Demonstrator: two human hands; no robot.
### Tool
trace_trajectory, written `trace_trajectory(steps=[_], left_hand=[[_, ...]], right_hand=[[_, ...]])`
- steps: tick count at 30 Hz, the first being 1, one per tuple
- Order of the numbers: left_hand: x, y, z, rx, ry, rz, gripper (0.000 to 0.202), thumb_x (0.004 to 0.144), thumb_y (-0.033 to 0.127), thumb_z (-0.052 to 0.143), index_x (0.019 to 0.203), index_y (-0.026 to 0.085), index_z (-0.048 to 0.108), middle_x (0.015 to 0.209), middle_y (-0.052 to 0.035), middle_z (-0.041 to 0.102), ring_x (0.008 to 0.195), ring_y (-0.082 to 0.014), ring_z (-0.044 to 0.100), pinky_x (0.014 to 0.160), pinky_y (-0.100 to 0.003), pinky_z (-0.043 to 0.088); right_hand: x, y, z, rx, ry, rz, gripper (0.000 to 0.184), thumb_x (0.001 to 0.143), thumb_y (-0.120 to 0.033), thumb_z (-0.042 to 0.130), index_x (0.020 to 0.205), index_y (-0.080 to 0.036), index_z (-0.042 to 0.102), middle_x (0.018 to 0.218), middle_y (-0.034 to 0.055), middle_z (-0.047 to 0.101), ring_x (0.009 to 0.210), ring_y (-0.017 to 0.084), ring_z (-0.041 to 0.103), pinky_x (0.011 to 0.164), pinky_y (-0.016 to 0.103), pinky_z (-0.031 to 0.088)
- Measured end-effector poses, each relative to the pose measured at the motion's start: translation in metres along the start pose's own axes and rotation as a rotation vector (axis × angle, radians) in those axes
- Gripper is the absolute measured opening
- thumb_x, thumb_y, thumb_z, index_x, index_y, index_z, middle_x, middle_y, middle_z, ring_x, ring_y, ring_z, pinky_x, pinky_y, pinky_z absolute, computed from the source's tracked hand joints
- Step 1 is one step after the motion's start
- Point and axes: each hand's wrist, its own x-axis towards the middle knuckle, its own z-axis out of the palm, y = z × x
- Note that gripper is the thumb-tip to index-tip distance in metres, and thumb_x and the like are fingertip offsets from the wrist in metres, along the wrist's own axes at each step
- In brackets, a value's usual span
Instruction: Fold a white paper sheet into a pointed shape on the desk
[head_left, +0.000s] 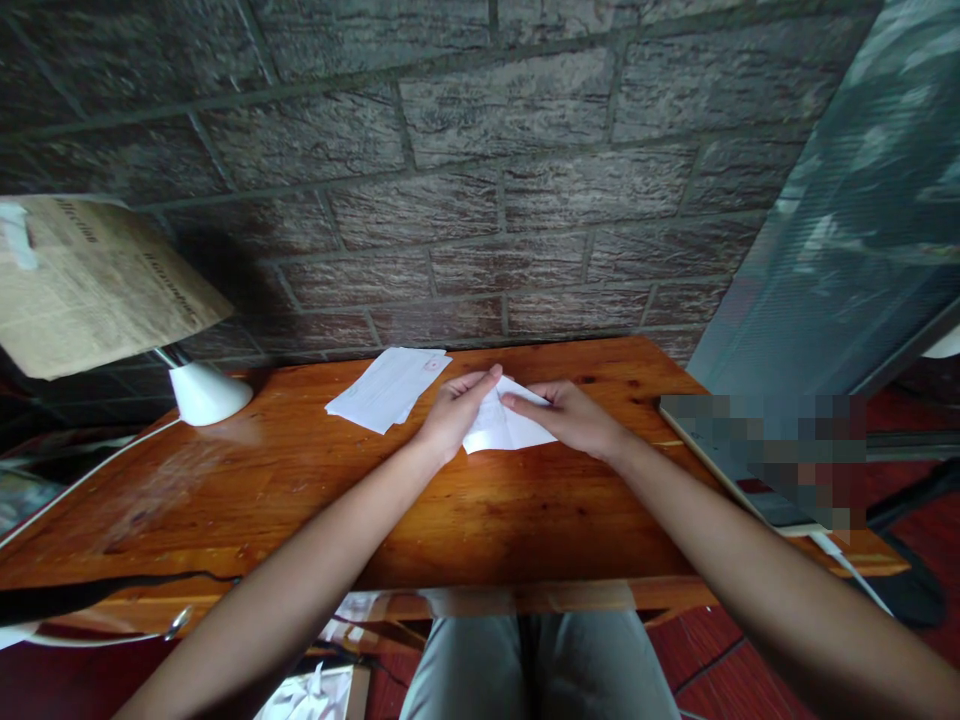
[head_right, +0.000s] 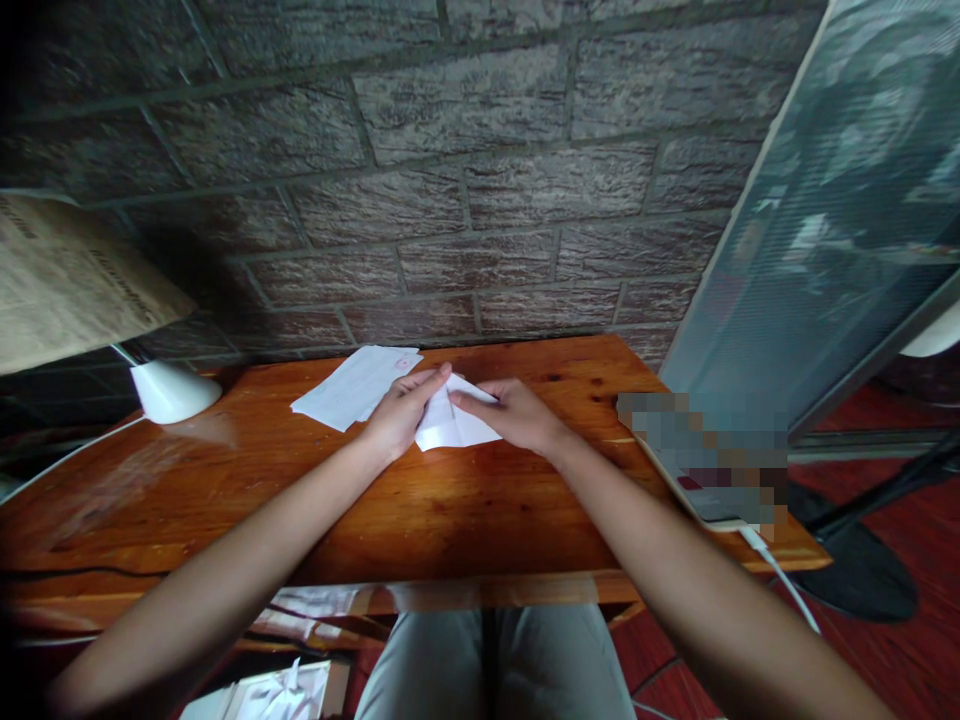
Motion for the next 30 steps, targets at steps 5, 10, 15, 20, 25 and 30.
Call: trace_trajectory(steps=[5,10,15,20,25,30], left_hand=[[0.0,0.001,0.0,0.032,0.021,-0.02,0.038,0.069,0.056,0.076,0.071,0.018,0.074,0.062,-0.0008,0.068,0.053,-0.0137,0.057,0.052,-0.026,0.041],[0.001,0.007,-0.005,0.012,-0.014,0.062,0.036,0.064,0.047,0.083,0.083,0.018,0.076,0.076,-0.0012,0.073,0.065,-0.0132,0.061,0.063,-0.024,0.046],[0.002,0.009,-0.01,0.057,0.003,0.126,0.035,0.062,0.042,0.085,0.084,0.016,0.077,0.083,-0.0046,0.075,0.073,-0.016,0.064,0.072,-0.028,0.048],[0.001,0.005,-0.003,0.095,0.079,0.153,0.034,0.059,0.045,0.085,0.074,0.017,0.075,0.073,-0.0022,0.072,0.066,-0.0145,0.06,0.065,-0.027,0.044],[-0.002,0.004,0.001,0.136,0.088,0.155,0.038,0.06,0.053,0.082,0.063,0.018,0.068,0.061,0.0021,0.064,0.056,-0.0104,0.051,0.055,-0.023,0.036],[-0.004,0.003,0.002,0.176,0.03,0.136,0.045,0.064,0.059,0.078,0.06,0.016,0.064,0.055,0.003,0.056,0.052,-0.0089,0.045,0.051,-0.022,0.031]], right_hand=[[0.0,-0.001,0.001,0.053,-0.003,0.01,0.045,0.068,-0.054,0.076,0.082,-0.011,0.072,0.067,0.0001,0.064,0.057,0.01,0.05,0.053,0.023,0.034],[0.001,-0.001,-0.002,0.165,0.059,0.015,0.044,0.067,-0.05,0.079,0.091,-0.014,0.075,0.082,0.0027,0.072,0.067,0.013,0.059,0.063,0.026,0.043],[0.0,-0.003,-0.002,0.162,0.077,0.025,0.045,0.07,-0.053,0.076,0.092,-0.013,0.075,0.082,0.0038,0.072,0.067,0.015,0.059,0.061,0.026,0.043],[0.0,0.0,-0.002,0.063,0.042,0.029,0.048,0.077,-0.06,0.066,0.08,-0.013,0.072,0.067,-0.0004,0.064,0.057,0.011,0.051,0.052,0.023,0.035],[0.002,-0.002,-0.004,0.002,0.098,-0.093,0.045,0.072,-0.058,0.072,0.084,-0.014,0.07,0.075,0.0009,0.066,0.064,0.012,0.053,0.056,0.023,0.039],[0.002,-0.005,-0.006,0.048,0.154,-0.122,0.042,0.072,-0.052,0.074,0.093,-0.015,0.07,0.081,0.0031,0.069,0.068,0.013,0.056,0.059,0.024,0.041]])
